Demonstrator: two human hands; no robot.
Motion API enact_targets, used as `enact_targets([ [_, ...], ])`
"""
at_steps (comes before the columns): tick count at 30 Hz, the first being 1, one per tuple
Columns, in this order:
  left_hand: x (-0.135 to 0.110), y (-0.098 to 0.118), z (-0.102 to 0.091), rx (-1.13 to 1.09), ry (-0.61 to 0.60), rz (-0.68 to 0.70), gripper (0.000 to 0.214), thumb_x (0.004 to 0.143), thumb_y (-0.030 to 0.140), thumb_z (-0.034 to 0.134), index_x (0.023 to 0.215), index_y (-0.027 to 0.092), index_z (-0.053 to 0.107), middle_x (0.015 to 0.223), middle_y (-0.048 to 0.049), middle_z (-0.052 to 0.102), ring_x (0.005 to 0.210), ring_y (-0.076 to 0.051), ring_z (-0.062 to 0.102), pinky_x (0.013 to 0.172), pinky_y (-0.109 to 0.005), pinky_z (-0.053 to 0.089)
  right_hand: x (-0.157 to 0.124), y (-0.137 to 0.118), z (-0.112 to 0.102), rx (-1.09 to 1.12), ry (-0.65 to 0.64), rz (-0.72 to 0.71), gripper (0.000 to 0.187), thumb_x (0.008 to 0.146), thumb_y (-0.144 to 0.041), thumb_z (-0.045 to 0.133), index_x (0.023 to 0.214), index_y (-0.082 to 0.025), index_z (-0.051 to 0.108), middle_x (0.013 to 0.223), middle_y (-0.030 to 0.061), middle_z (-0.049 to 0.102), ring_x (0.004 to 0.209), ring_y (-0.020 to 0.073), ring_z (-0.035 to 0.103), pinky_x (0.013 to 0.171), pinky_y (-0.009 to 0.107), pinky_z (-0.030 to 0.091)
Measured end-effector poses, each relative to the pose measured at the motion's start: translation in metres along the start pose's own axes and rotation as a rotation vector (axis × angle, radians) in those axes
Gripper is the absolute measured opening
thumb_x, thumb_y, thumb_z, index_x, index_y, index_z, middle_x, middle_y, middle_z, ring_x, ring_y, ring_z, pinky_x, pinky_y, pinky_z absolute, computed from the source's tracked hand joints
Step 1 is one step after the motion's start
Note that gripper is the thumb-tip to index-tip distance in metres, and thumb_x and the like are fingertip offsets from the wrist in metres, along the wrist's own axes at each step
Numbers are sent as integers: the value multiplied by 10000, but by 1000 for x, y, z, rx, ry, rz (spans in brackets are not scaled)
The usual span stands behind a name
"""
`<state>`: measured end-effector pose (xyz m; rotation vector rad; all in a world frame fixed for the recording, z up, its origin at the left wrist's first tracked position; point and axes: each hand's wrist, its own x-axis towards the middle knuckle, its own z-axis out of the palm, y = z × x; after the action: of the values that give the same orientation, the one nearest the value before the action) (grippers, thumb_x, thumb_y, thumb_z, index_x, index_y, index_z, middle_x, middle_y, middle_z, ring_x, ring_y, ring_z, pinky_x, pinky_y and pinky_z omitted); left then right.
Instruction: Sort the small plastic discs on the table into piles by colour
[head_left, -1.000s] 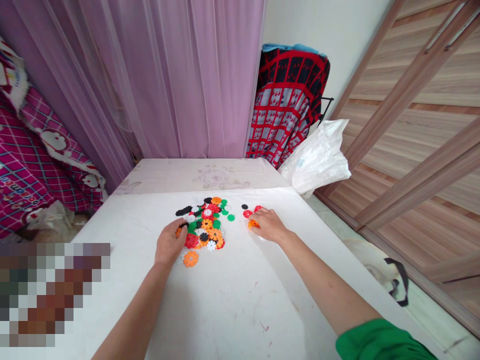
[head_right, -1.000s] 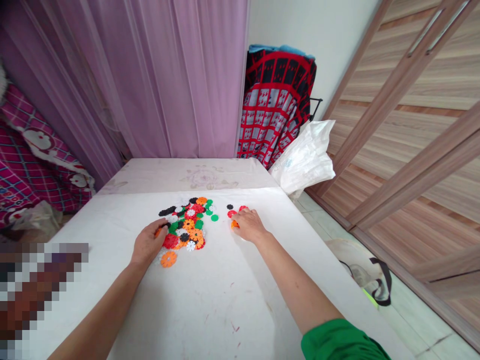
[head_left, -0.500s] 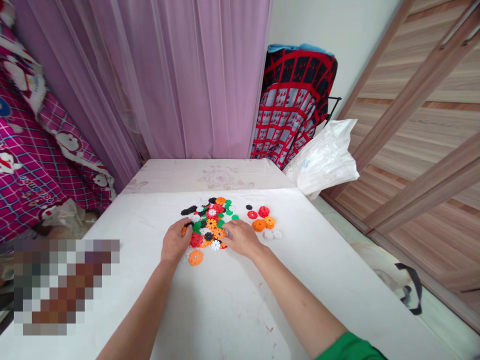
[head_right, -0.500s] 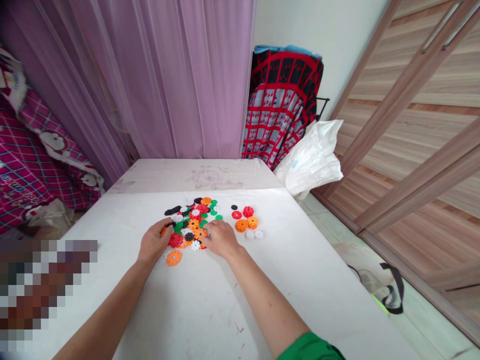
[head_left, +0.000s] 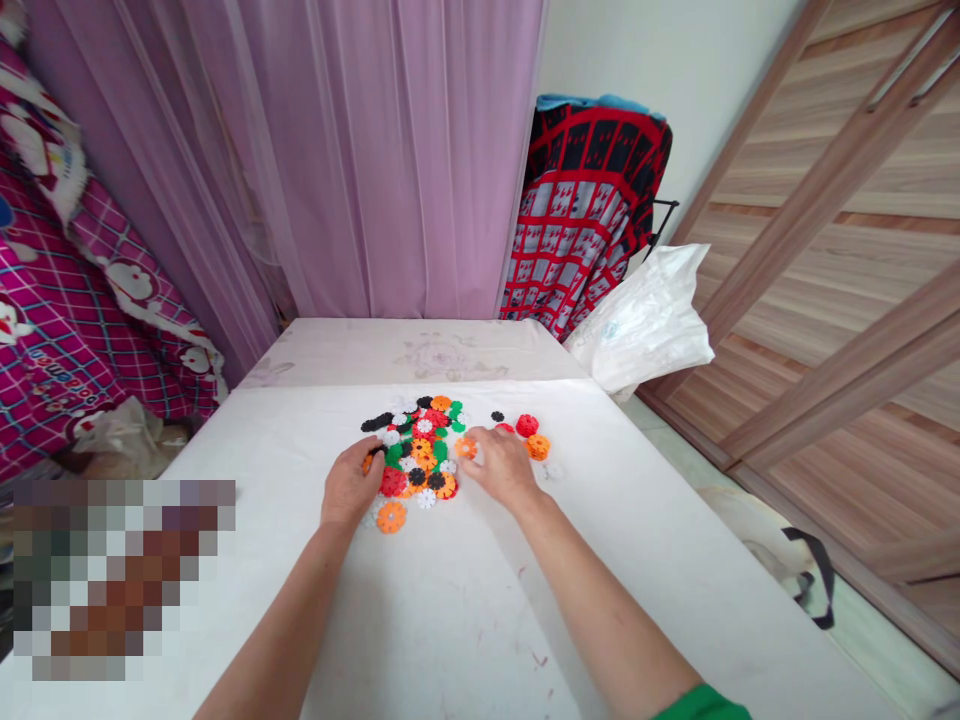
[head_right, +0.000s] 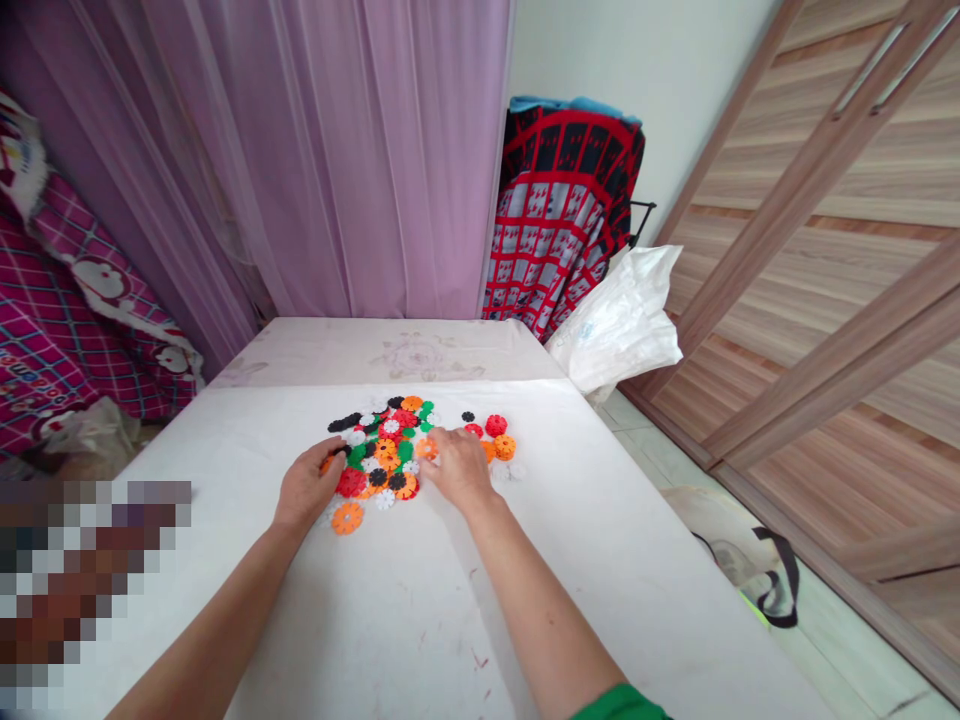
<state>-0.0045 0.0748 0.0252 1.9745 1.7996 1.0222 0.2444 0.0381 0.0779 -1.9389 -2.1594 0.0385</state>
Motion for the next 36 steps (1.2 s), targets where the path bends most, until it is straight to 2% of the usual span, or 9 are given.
enact_targets([
  [4,0,1,1,-1,1,-15,360,837,358,453,1067,215,691,1174,-61,702,1114,-241,625,1011,-368,468,-5,52,-18,-52,48,145,291,833,-353,578,1090,-224,622,991,67,685,987,225,570,848,305,358],
  [8,0,2,1,3,3,-29,372,837,368,450,1076,210,688,1179,-66,700,1117,-253,623,1001,-382,474,-13,85,-24,-96,33,99,296,804,-318,607,1082,-217,627,972,71,676,1001,223,555,859,313,330],
  [14,0,2,0,11,0,-19,373,834,368,450,1063,204,694,1175,-66,702,1110,-246,627,1003,-377,474,-15,89,-14,-79,48,-12,286,796,-280,607,1073,-216,638,1012,79,679,1027,231,541,869,337,312],
  [19,0,1,-1,13,-1,-6,360,836,358,457,1063,208,693,1172,-59,704,1108,-238,630,1006,-368,474,-13,89,-9,-76,49,-36,251,809,-275,593,1045,-213,650,994,84,686,1075,244,529,878,356,314],
  [21,0,1,0,16,-4,-7,360,838,353,460,1075,209,690,1173,-57,704,1111,-236,629,1004,-364,475,-14,89,-11,-69,59,-49,241,814,-270,592,1041,-215,652,1048,88,681,1116,251,510,877,360,318],
  [25,0,0,0,20,2,-12,358,840,350,466,1086,213,686,1176,-55,703,1114,-234,627,1003,-359,474,-19,72,-12,-19,89,-101,181,830,-240,586,990,-224,668,1102,68,676,1087,244,523,868,358,345],
  [30,0,0,1,18,-3,-12,349,837,348,467,1066,215,694,1178,-51,702,1115,-229,626,1007,-351,470,-28,17,8,151,5,-219,161,837,-255,611,984,-226,670,1013,37,695,974,201,580,885,321,384],
  [33,0,1,0,22,-4,-16,360,836,342,465,1084,208,689,1175,-59,702,1115,-237,626,1001,-360,474,-31,-11,22,184,-11,-193,187,825,-321,641,985,-226,662,1002,31,686,969,203,575,846,309,398],
  [36,0,1,1,20,6,-11,353,833,330,469,1080,209,690,1165,-60,706,1106,-239,629,995,-366,478,-31,-25,29,154,-24,-148,281,804,-369,661,1039,-215,648,1026,46,675,987,223,565,828,319,397],
])
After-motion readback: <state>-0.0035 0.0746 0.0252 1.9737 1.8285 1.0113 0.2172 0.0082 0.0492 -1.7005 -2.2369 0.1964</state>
